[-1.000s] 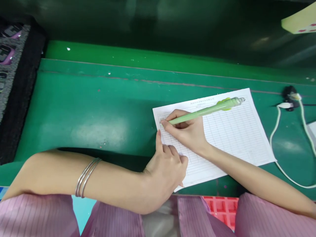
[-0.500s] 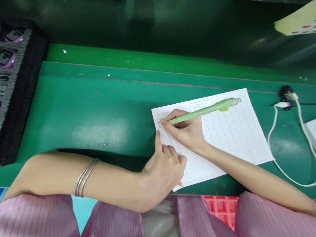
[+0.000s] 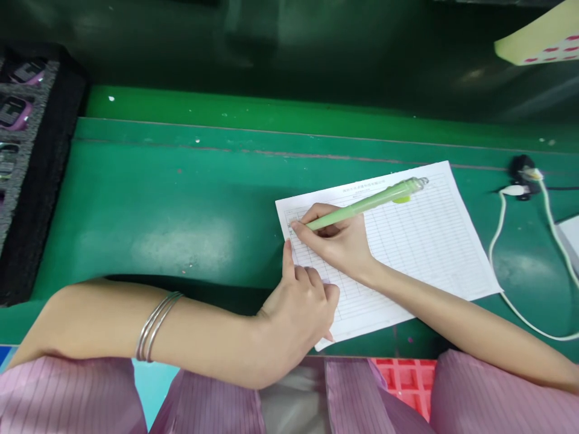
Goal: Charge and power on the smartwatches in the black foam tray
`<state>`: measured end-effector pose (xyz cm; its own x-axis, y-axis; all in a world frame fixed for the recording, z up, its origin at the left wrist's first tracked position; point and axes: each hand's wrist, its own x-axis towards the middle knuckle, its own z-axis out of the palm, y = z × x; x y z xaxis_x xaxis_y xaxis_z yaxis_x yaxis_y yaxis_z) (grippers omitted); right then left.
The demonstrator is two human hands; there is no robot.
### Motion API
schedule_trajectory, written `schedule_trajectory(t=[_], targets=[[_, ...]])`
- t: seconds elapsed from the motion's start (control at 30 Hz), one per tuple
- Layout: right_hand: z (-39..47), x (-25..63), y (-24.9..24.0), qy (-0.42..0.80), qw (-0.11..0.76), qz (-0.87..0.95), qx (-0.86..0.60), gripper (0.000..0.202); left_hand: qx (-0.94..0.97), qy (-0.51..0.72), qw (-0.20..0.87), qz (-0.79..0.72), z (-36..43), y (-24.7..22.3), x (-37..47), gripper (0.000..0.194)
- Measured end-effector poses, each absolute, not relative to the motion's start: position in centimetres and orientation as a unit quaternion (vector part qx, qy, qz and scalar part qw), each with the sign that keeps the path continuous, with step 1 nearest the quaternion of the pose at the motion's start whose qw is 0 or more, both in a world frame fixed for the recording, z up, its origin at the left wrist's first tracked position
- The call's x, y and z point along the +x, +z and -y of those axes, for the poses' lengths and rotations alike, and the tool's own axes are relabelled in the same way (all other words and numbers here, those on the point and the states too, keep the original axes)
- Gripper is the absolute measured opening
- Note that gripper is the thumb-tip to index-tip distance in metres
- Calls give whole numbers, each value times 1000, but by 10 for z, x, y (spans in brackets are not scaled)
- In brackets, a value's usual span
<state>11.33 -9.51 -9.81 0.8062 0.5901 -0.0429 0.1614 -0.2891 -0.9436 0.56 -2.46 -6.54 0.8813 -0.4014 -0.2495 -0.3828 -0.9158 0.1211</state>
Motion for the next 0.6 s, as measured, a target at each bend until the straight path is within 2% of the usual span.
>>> schedule_trajectory(t=[0.6], targets=[[96, 112, -96, 150, 551, 221, -791, 24, 971, -118, 35, 205, 24, -66, 5, 58]])
